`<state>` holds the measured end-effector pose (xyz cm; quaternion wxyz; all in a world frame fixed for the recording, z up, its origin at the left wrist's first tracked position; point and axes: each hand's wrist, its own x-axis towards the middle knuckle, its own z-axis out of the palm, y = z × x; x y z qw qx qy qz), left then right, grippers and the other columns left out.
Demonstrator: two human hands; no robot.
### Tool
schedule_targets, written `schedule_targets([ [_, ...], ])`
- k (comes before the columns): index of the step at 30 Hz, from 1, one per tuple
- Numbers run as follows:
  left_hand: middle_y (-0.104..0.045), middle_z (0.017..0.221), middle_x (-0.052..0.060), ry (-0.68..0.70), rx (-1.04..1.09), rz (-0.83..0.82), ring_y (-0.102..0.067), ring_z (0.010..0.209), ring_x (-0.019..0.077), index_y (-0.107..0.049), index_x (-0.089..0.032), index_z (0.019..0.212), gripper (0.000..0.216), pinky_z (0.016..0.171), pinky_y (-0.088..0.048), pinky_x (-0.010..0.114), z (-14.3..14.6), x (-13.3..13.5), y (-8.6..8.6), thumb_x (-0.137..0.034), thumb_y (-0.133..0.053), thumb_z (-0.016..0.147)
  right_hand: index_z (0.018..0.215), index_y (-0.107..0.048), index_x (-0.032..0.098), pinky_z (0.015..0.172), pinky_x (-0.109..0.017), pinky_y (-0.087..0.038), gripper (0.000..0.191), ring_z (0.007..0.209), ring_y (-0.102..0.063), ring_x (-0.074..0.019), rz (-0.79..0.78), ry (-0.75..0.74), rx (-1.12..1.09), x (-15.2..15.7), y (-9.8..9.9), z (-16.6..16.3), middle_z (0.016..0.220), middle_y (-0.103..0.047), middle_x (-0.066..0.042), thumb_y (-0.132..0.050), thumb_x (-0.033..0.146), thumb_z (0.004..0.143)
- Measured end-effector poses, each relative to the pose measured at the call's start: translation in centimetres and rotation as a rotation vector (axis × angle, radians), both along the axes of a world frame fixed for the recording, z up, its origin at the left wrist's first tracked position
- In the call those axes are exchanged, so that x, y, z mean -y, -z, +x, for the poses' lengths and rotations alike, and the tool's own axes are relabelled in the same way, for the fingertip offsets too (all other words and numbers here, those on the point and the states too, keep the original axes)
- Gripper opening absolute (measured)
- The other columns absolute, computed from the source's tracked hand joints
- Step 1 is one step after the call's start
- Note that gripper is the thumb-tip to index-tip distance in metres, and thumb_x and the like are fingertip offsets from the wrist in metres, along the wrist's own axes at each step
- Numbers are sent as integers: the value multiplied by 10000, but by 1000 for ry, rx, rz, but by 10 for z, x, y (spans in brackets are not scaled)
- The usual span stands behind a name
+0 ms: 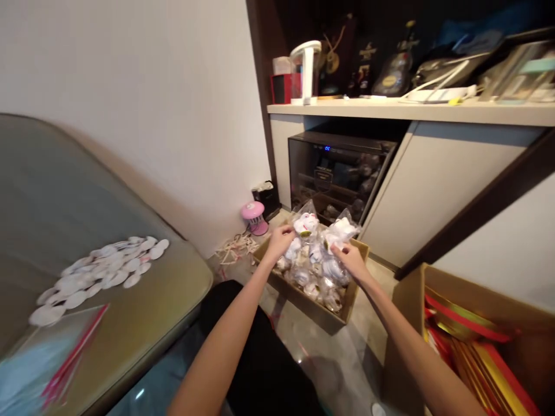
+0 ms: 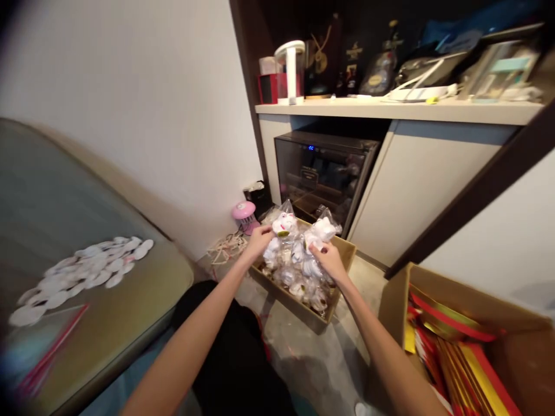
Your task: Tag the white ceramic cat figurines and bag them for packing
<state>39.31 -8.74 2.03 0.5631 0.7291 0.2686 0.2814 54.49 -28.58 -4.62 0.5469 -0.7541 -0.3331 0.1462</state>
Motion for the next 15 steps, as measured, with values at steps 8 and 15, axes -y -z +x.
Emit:
schedule_targets([
  [8, -562, 516, -10, -77, -230, -74, -527, 620, 161, -664, -158, 562, 160, 633, -383, 265, 28, 23, 111, -284, -694, 654, 776, -711, 147, 692, -357, -479, 591, 720, -607, -264, -259, 70, -63, 16, 108, 3, 706, -654, -90, -547, 715, 761],
  [15, -708, 917, 112, -28, -186, -3, -632, 937, 256, -709, -167, 951, 299, 914, -425, 346, 54, 47, 143, -401, -694, 767, 1222, -656, 137, 1008, -565, -352, 623, 1284, -445, -434, -691, 81, 181, 3, 109, 6, 1442, -372, -270, -435, 625, 905],
])
